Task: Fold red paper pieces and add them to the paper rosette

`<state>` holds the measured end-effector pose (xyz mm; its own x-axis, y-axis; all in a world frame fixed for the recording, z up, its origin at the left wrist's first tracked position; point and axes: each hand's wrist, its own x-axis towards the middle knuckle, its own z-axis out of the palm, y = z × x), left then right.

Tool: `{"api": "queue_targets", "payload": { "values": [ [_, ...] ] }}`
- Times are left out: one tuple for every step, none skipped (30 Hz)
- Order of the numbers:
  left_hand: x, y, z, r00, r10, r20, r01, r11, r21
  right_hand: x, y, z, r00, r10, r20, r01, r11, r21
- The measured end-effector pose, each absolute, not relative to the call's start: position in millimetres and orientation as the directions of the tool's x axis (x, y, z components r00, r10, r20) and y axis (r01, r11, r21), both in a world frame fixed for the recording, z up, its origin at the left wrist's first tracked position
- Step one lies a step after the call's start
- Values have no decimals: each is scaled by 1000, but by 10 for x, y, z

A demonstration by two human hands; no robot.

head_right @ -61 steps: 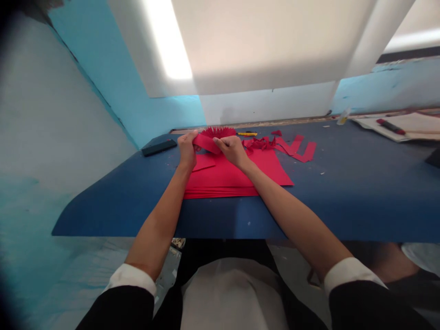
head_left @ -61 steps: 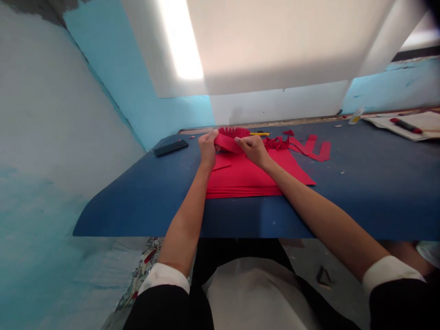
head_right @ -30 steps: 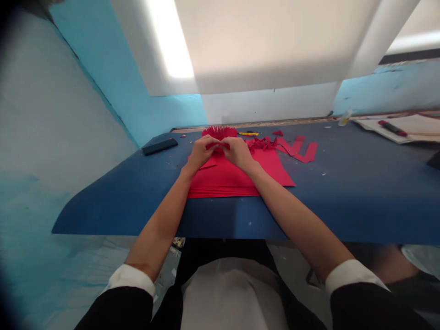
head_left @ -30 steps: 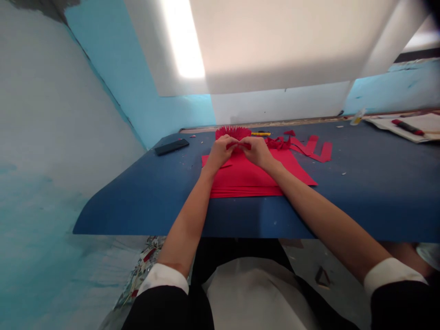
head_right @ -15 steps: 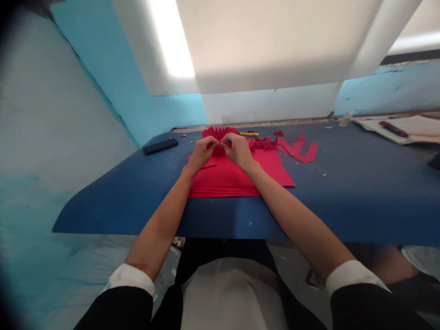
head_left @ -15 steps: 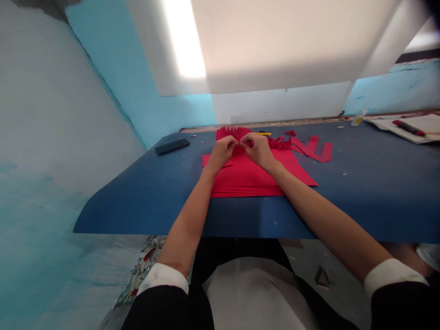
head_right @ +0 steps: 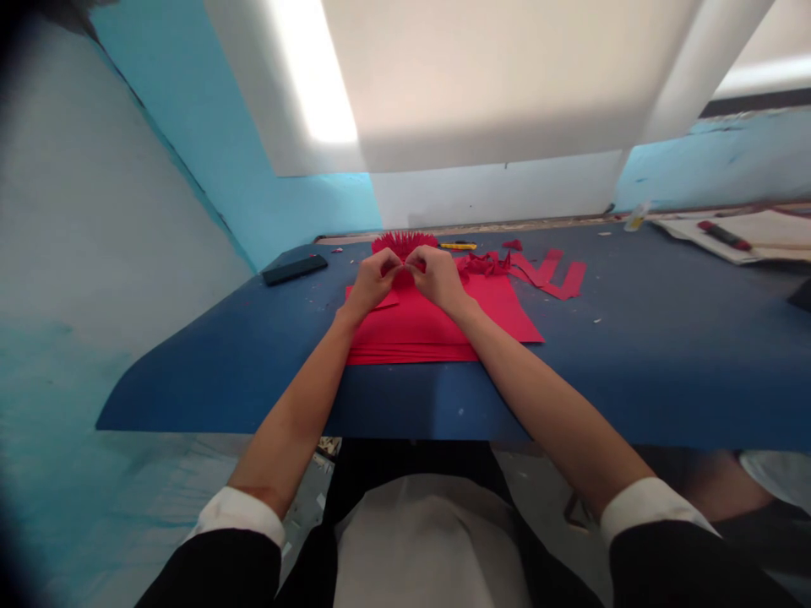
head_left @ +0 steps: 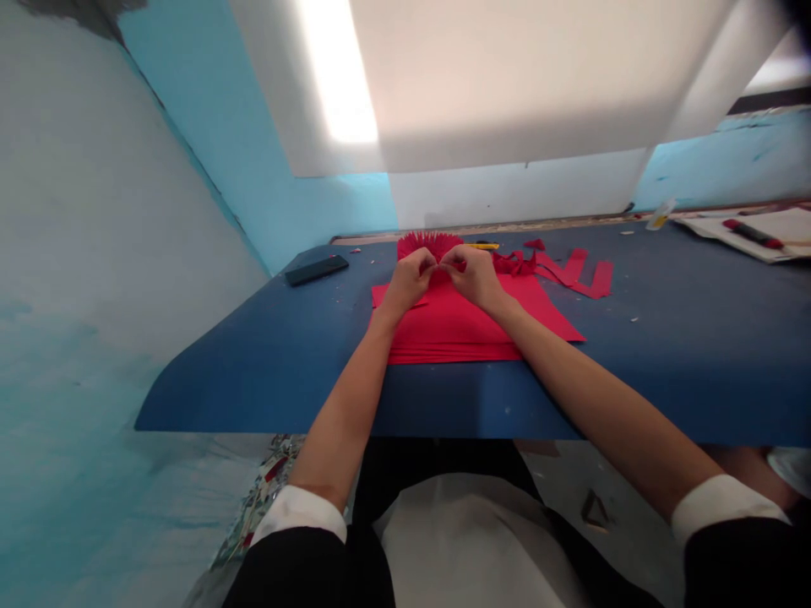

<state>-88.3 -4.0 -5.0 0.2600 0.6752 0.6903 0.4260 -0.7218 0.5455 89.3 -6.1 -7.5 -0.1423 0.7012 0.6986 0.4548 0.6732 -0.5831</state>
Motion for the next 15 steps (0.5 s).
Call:
{"api": "queue_targets", "payload": {
  "values": [
    [-880, -41, -51, 261, 675, 690, 425, -722, 546, 892, -63, -75, -141, 705, 695, 456, 670, -586],
    [-877, -42, -51, 262, 675, 690, 425, -723, 545, 891, -67, -74, -141, 707, 693, 458, 667, -587],
    [-874, -44, -51, 265, 674, 690, 423, -724, 545, 889, -71, -73, -143, 708, 692, 459, 667, -587],
    [-872, -46, -51, 268, 674, 689, 421, -725, 545, 887, -75, -72, -145, 707, 692, 458, 668, -586],
    [-870, -49, -50, 270, 673, 688, 419, -726, 546, 885, -78, -71, -147, 706, 692, 458, 669, -585],
    [-868, -53, -48, 271, 673, 688, 416, -727, 546, 884, -82, -69, -150, 707, 692, 457, 670, -585],
    [-867, -58, -46, 271, 673, 688, 414, -727, 547, 882, -84, -68, -152, 708, 689, 456, 669, -587],
    [-865, -64, -43, 271, 674, 688, 413, -727, 549, 881, -86, -68, -153, 712, 686, 456, 666, -590],
    [-863, -71, -39, 271, 675, 686, 413, -726, 550, 881, -86, -67, -153, 715, 682, 457, 663, -592],
    [-861, -78, -34, 272, 678, 684, 413, -723, 553, 881, -86, -67, -154, 717, 679, 459, 661, -594],
    [-859, -87, -29, 272, 681, 680, 414, -720, 556, 881, -85, -67, -157, 718, 678, 461, 660, -593],
    [-858, -95, -24, 272, 685, 676, 417, -717, 559, 882, -85, -67, -161, 718, 677, 462, 661, -591],
    [-858, -103, -19, 273, 688, 673, 422, -714, 559, 883, -84, -66, -166, 717, 677, 464, 663, -588],
    [-858, -109, -17, 274, 689, 671, 428, -712, 557, 884, -83, -65, -172, 716, 676, 466, 664, -585],
    [-859, -113, -16, 277, 688, 671, 434, -712, 552, 884, -82, -64, -179, 716, 675, 467, 666, -582]
  ]
}}
